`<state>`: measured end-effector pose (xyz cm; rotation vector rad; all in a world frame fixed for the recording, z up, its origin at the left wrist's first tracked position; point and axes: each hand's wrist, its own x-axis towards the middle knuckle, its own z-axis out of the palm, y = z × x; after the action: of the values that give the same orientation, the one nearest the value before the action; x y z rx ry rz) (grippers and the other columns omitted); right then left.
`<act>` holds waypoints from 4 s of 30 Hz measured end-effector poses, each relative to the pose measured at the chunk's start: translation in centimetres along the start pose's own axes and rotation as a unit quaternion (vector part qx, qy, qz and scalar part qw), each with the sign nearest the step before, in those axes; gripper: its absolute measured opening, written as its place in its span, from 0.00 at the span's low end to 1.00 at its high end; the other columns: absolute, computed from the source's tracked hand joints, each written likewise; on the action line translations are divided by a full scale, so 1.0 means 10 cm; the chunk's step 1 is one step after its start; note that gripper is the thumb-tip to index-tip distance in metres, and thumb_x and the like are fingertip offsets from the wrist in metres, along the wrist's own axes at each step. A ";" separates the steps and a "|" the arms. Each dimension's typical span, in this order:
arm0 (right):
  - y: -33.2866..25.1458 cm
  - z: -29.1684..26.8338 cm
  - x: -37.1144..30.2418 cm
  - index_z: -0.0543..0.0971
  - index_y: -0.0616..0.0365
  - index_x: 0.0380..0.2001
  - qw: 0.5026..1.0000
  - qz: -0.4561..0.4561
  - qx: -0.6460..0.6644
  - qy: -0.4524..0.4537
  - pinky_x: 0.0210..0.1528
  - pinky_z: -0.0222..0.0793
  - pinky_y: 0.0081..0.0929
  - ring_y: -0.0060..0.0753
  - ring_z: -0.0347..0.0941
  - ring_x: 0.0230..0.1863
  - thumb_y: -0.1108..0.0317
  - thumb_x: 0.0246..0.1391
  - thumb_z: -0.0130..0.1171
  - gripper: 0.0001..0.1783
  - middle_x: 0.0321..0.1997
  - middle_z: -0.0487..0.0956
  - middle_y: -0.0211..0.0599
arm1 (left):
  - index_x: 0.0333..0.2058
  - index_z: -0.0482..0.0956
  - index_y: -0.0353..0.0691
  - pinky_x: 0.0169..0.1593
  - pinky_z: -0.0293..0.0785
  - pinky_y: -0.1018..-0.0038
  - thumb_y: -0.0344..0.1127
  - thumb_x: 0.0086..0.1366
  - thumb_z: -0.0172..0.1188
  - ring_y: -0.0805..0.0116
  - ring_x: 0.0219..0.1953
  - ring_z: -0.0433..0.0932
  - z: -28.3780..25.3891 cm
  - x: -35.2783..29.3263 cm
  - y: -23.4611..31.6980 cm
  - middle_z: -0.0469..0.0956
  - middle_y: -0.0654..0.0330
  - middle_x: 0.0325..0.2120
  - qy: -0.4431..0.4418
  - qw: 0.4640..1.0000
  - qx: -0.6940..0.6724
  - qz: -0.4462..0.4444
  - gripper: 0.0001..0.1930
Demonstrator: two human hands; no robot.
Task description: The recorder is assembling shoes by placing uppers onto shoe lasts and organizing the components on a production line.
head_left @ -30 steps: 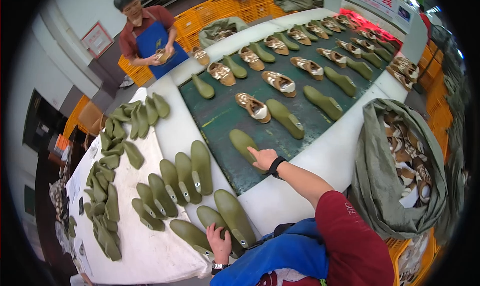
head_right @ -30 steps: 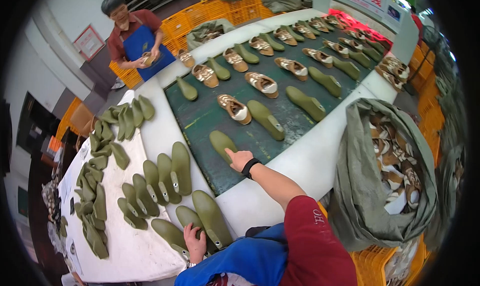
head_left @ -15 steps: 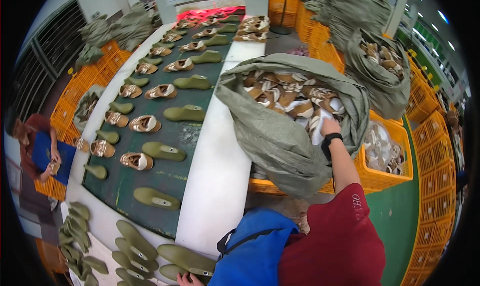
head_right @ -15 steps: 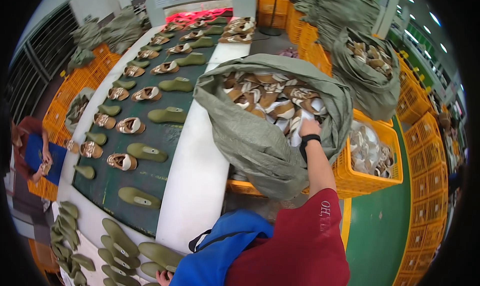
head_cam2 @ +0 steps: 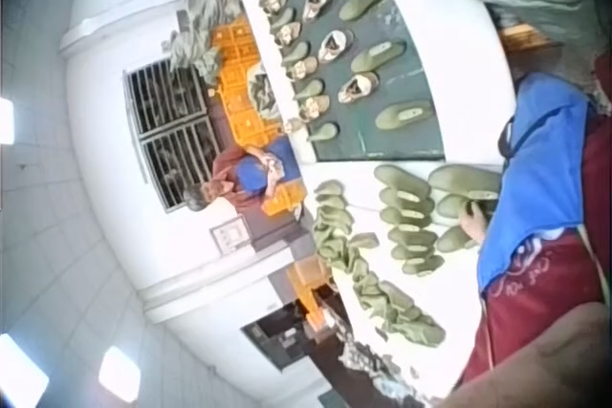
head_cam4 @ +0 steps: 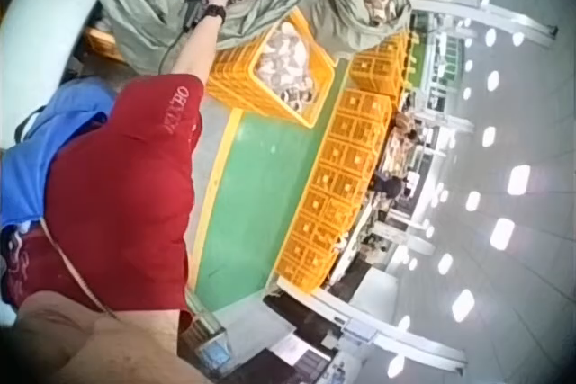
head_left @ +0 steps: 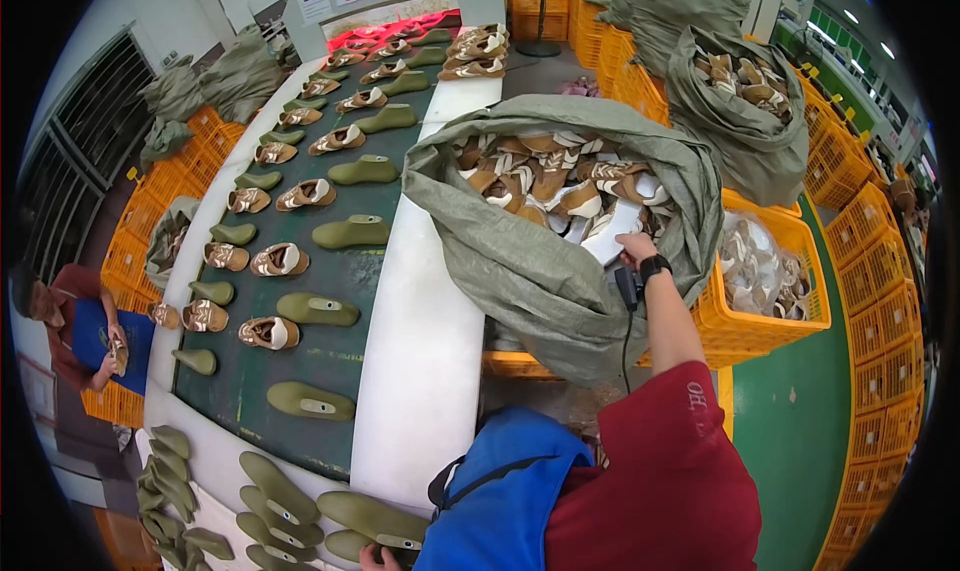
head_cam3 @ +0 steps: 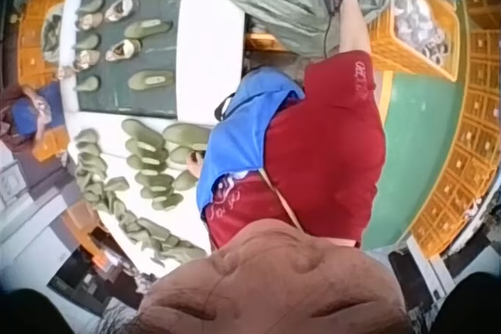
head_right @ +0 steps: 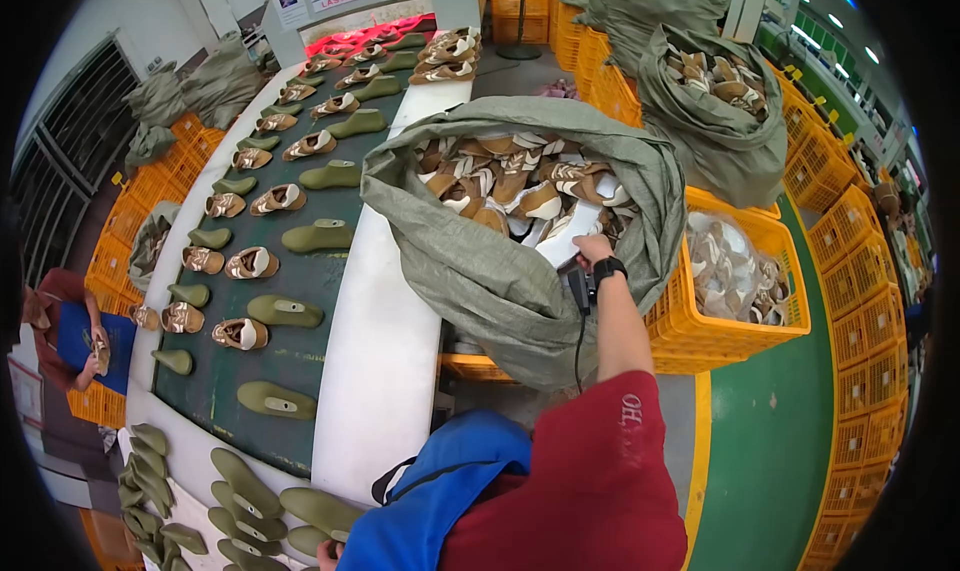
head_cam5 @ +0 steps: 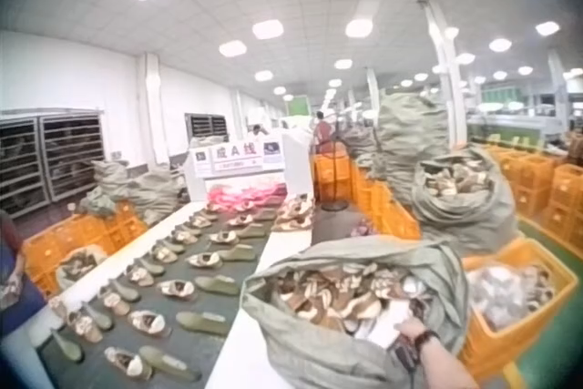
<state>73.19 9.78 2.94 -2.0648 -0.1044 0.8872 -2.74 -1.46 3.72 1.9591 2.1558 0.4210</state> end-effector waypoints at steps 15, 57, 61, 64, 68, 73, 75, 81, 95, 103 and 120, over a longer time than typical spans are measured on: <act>-0.84 1.63 -2.76 0.71 0.61 0.41 0.849 -0.445 0.011 -0.285 0.40 0.68 0.22 0.23 0.71 0.39 0.68 0.49 0.61 0.17 0.38 0.75 0.33 | 0.39 0.76 0.33 0.45 0.71 0.71 0.27 0.55 0.57 0.59 0.40 0.78 -0.99 0.85 1.94 0.79 0.52 0.33 -0.033 0.945 -0.284 0.159 0.12; -0.50 2.90 -4.53 0.75 0.49 0.38 0.403 -0.791 -0.163 -0.430 0.31 0.69 0.35 0.42 0.69 0.34 0.75 0.42 0.53 0.16 0.30 0.68 0.38 | 0.49 0.70 0.32 0.34 0.71 0.70 0.23 0.53 0.59 0.59 0.30 0.74 -1.12 0.97 1.56 0.75 0.53 0.29 0.373 0.908 -0.151 0.113 0.22; -0.30 2.94 -4.51 0.75 0.52 0.30 0.434 -0.744 -0.083 -0.502 0.33 0.67 0.36 0.45 0.68 0.34 0.77 0.40 0.53 0.11 0.32 0.67 0.40 | 0.47 0.71 0.34 0.33 0.72 0.71 0.23 0.54 0.59 0.63 0.28 0.75 -1.26 1.04 1.48 0.75 0.55 0.28 0.387 0.883 -0.260 0.047 0.20; -0.43 2.90 -4.58 0.74 0.51 0.34 0.450 -0.756 -0.057 -0.472 0.29 0.68 0.34 0.42 0.69 0.31 0.78 0.40 0.53 0.14 0.31 0.68 0.37 | 0.44 0.72 0.34 0.35 0.73 0.70 0.22 0.54 0.58 0.60 0.30 0.75 -1.29 0.99 1.48 0.75 0.54 0.29 0.391 0.902 -0.156 0.096 0.17; -0.50 2.87 -4.66 0.73 0.50 0.42 0.460 -0.763 -0.059 -0.449 0.26 0.68 0.33 0.40 0.70 0.27 0.78 0.42 0.52 0.20 0.28 0.68 0.36 | 0.41 0.74 0.34 0.35 0.72 0.69 0.22 0.53 0.58 0.58 0.31 0.74 -1.30 0.97 1.50 0.75 0.53 0.30 0.392 0.904 -0.121 0.120 0.15; -0.49 2.88 -4.69 0.72 0.48 0.43 0.481 -0.744 -0.089 -0.456 0.25 0.69 0.35 0.41 0.70 0.26 0.77 0.42 0.51 0.21 0.29 0.68 0.37 | 0.39 0.75 0.33 0.37 0.71 0.67 0.22 0.52 0.59 0.56 0.33 0.74 -1.31 0.92 1.60 0.75 0.53 0.31 0.381 0.905 -0.119 0.143 0.14; -0.50 2.89 -4.66 0.73 0.46 0.41 0.438 -0.764 -0.126 -0.456 0.24 0.68 0.35 0.43 0.70 0.26 0.76 0.42 0.51 0.19 0.29 0.68 0.38 | 0.39 0.75 0.33 0.36 0.71 0.67 0.22 0.52 0.59 0.56 0.32 0.74 -1.29 0.92 1.59 0.75 0.52 0.31 0.381 0.905 -0.123 0.145 0.14; -0.48 2.93 -4.55 0.72 0.47 0.36 0.384 -0.778 -0.161 -0.470 0.22 0.68 0.36 0.45 0.72 0.25 0.74 0.43 0.54 0.14 0.28 0.66 0.43 | 0.40 0.74 0.34 0.34 0.70 0.67 0.21 0.53 0.57 0.56 0.31 0.73 -1.26 0.94 1.58 0.75 0.53 0.29 0.362 0.914 -0.139 0.123 0.14; -0.45 2.72 -4.46 0.72 0.50 0.42 0.468 -0.607 -0.129 -0.629 0.33 0.70 0.33 0.42 0.72 0.30 0.70 0.48 0.54 0.15 0.33 0.73 0.38 | 0.31 0.76 0.43 0.32 0.71 0.65 0.23 0.48 0.52 0.56 0.32 0.72 -1.16 0.78 1.30 0.69 0.57 0.28 0.161 0.979 -0.049 0.117 0.11; 0.19 2.77 -3.27 0.78 0.54 0.39 0.238 -0.484 -0.558 -0.631 0.33 0.70 0.31 0.36 0.74 0.30 0.67 0.50 0.56 0.12 0.30 0.78 0.38 | 0.30 0.75 0.39 0.32 0.71 0.63 0.25 0.50 0.52 0.54 0.32 0.72 -1.06 0.71 1.14 0.69 0.54 0.28 0.189 0.981 -0.037 0.034 0.07; -0.01 2.92 -4.42 0.73 0.51 0.35 0.365 -0.653 -0.310 -0.586 0.28 0.70 0.40 0.46 0.75 0.25 0.54 0.51 0.54 0.13 0.22 0.77 0.43 | 0.27 0.72 0.38 0.30 0.71 0.64 0.32 0.49 0.62 0.54 0.30 0.72 -0.87 0.91 1.08 0.68 0.54 0.29 0.187 0.981 -0.041 0.023 0.08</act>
<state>22.09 13.24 16.47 -0.5887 -2.7051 0.9437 3.54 7.77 15.92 2.0173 2.2612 0.9390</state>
